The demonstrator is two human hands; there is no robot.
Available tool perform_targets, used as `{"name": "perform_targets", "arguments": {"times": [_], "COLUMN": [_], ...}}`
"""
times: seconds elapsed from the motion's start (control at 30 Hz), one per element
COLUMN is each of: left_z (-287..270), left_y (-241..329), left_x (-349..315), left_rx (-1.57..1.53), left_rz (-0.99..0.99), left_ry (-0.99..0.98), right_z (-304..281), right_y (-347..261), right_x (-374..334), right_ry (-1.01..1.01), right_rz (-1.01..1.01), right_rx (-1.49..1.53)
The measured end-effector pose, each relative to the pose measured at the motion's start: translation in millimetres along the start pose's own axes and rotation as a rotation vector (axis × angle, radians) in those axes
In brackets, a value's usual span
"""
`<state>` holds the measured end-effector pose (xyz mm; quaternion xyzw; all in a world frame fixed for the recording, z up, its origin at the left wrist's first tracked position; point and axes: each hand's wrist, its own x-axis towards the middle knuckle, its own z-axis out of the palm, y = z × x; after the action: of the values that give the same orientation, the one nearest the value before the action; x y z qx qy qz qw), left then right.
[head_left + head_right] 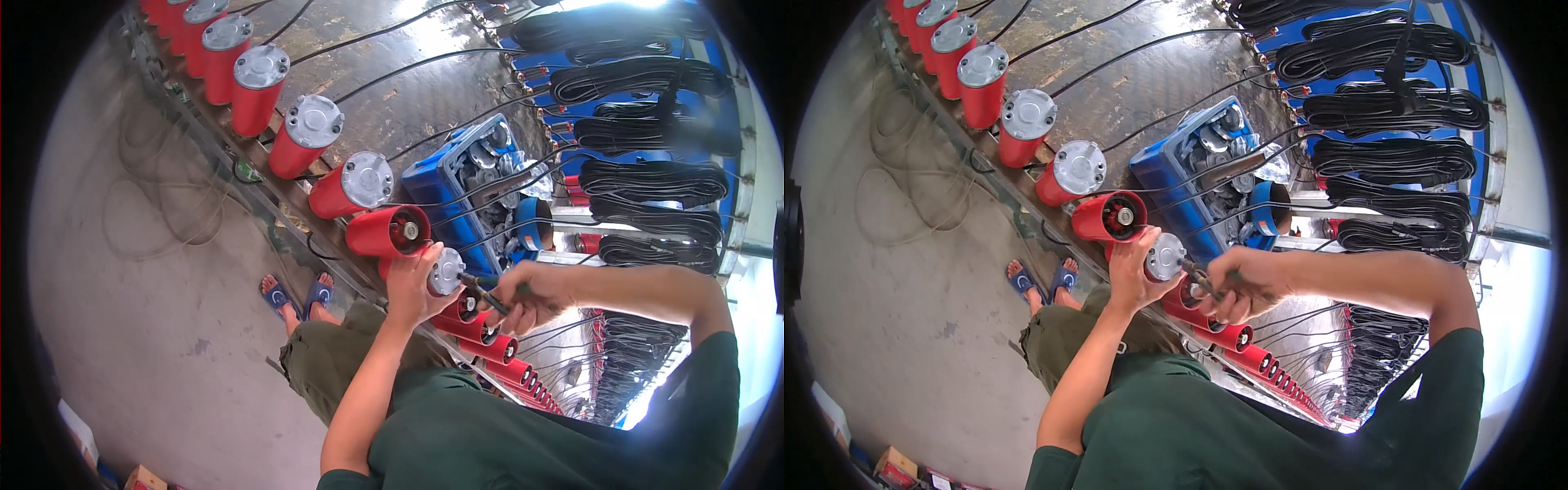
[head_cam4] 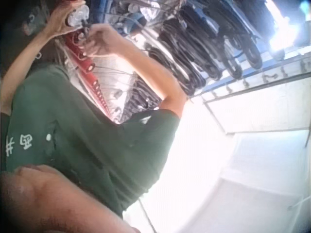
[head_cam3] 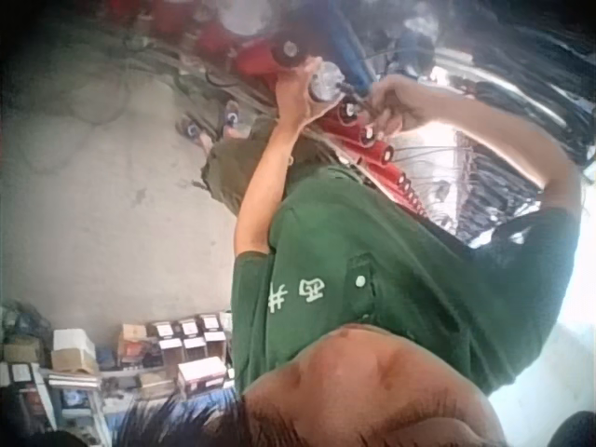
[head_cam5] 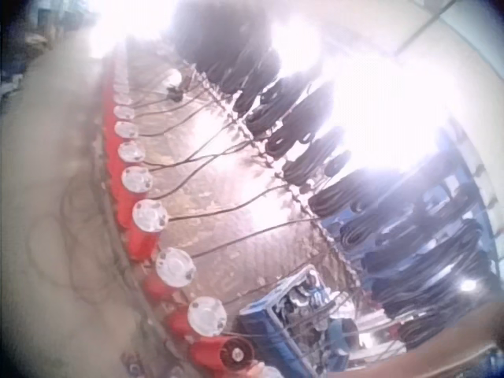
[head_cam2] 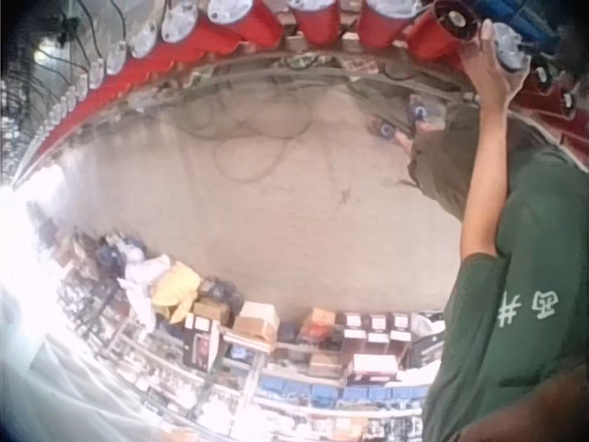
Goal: The person uses pliers to adjust components on a row of red cylindrical devices, assembles parts into silver caps, and places the caps onto the cylinders.
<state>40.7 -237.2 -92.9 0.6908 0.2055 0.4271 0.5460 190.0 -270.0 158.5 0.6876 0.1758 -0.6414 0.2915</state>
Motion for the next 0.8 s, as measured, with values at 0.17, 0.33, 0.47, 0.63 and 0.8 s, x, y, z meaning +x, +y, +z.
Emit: {"name": "perform_targets", "arguments": {"times": [0.17,0.33,0.47,0.63,0.8], "left_z": [1.6,1.9,1.6,2.7,2.2], "left_y": [-1.0,-1.7,-1.9,-2.3,-1.5], "left_x": [-1.2,-1.1,-1.6,-1.8,-2.3], "left_rx": [0.000,0.005,0.002,0.010,0.011], "left_rz": [0.010,0.013,0.007,0.012,0.010], "left_ry": [-0.013,0.007,-0.010,-0.007,-0.008], "right_z": [4.0,11.5,20.6,12.3,12.7], "right_y": [10.2,16.2,17.8,15.0,14.1], "right_x": [14.6,16.8,10.8,14.4,3.9], "right_ry": [-0.065,-0.033,0.403,-0.068,0.368], "right_rz": [0.014,0.007,-0.065,0.014,-0.110], "right_rx": [0.176,0.133,-0.586,0.303,-0.597]}}
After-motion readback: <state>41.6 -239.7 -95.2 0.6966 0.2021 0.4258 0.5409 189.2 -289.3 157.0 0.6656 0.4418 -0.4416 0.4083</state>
